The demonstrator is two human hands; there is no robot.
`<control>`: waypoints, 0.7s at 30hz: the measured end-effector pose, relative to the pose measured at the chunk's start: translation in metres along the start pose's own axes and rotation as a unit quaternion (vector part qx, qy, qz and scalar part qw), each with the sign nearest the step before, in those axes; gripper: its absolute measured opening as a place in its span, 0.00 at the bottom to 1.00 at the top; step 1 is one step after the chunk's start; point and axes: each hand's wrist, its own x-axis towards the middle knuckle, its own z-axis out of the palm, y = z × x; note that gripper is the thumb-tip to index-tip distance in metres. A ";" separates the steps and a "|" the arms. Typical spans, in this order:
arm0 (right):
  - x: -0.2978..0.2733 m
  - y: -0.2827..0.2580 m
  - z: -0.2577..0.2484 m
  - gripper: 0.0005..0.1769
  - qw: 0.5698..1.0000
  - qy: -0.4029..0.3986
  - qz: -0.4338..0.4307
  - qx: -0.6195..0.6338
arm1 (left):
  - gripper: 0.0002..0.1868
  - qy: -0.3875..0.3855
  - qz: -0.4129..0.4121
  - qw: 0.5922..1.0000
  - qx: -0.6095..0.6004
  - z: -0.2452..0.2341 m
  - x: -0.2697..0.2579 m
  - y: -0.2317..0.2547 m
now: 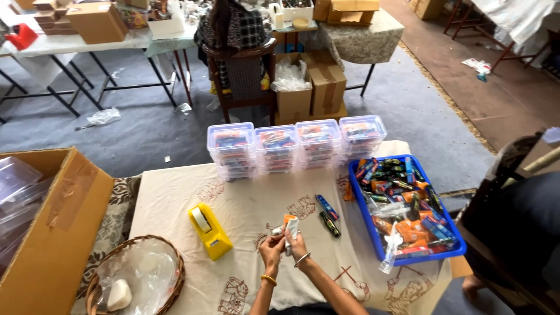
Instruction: The worker is packaging various small snack packets into clear plastic containers at a workstation.
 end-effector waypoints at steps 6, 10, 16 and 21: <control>0.036 -0.002 -0.036 0.20 0.996 -0.039 -0.081 -0.026 | 0.10 -0.055 -0.017 0.998 0.026 0.010 0.004 0.007; 0.032 -0.013 -0.030 0.24 0.994 -0.057 0.010 0.090 | 0.09 -0.082 -0.004 0.996 0.036 0.008 0.000 0.006; 0.024 0.024 0.002 0.21 0.993 -0.096 -0.068 -0.023 | 0.07 0.029 0.065 0.994 0.081 -0.015 0.024 -0.006; 0.040 -0.013 0.021 0.20 0.995 -0.100 -0.025 -0.011 | 0.09 -0.051 0.010 0.996 0.070 -0.030 0.025 0.019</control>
